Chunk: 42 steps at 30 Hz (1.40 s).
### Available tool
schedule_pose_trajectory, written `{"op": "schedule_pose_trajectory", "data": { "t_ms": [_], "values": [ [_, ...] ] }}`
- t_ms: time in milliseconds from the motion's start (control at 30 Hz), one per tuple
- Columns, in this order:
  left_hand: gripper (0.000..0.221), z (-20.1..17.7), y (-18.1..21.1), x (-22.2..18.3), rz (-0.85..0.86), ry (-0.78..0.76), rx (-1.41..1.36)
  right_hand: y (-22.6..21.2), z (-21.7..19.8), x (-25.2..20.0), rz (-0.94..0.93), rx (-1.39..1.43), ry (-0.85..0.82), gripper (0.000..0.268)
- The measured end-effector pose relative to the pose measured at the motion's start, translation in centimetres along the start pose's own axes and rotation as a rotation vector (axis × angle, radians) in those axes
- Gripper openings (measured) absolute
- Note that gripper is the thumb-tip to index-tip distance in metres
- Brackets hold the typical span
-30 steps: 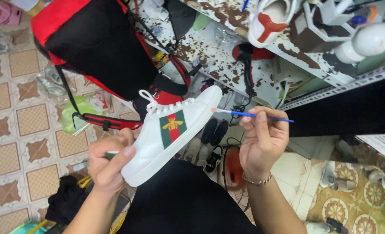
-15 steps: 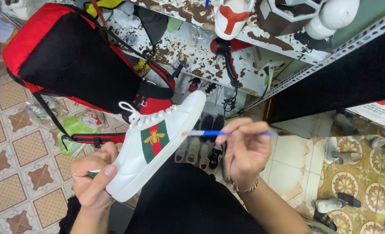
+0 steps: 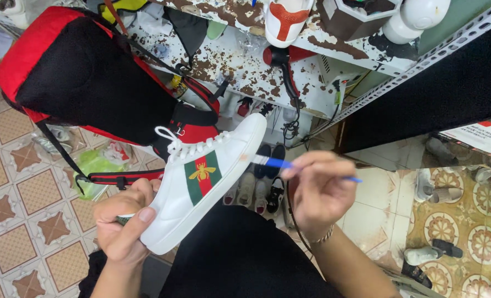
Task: Apply green and red dye to the stripes of a white sneaker using a paintbrush.
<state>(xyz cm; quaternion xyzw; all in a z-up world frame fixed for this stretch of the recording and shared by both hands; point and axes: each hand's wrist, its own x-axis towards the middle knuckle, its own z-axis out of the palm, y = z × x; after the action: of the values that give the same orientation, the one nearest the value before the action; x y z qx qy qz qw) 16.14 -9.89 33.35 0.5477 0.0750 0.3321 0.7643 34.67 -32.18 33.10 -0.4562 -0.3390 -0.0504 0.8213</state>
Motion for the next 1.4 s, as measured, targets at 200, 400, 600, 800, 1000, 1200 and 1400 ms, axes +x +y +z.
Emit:
{"op": "schedule_pose_trajectory", "data": {
  "t_ms": [200,400,600,800,1000,1200,1400],
  "values": [
    [0.032,0.2,-0.3,-0.1,-0.026,0.034,-0.003,-0.9,0.3,-0.8,-0.119,-0.126,-0.128,0.019],
    [0.030,0.3,-0.3,-0.3,-0.061,0.070,0.041,-0.5,0.3,-1.1,-0.085,-0.246,-0.020,0.022],
    [0.031,0.8,-0.3,0.0,-0.048,0.050,0.008,-2.0,0.7,-1.6,-0.115,-0.237,-0.141,0.023],
    [0.034,1.3,-0.6,0.2,-0.032,0.024,0.015,0.0,-0.4,-1.6,-0.164,-0.230,0.038,0.024],
    [0.035,2.0,-0.6,0.6,-0.041,0.026,0.054,-1.9,0.5,-2.3,-0.181,-0.231,-0.233,0.028],
    [0.034,2.4,-0.9,0.5,-0.032,0.049,0.118,-1.2,0.4,-3.0,-0.122,-0.290,-0.131,0.031],
    [0.032,2.7,-1.0,0.3,-0.026,0.093,0.145,-1.8,0.7,-3.1,-0.116,-0.346,-0.279,0.029]
  ]
}}
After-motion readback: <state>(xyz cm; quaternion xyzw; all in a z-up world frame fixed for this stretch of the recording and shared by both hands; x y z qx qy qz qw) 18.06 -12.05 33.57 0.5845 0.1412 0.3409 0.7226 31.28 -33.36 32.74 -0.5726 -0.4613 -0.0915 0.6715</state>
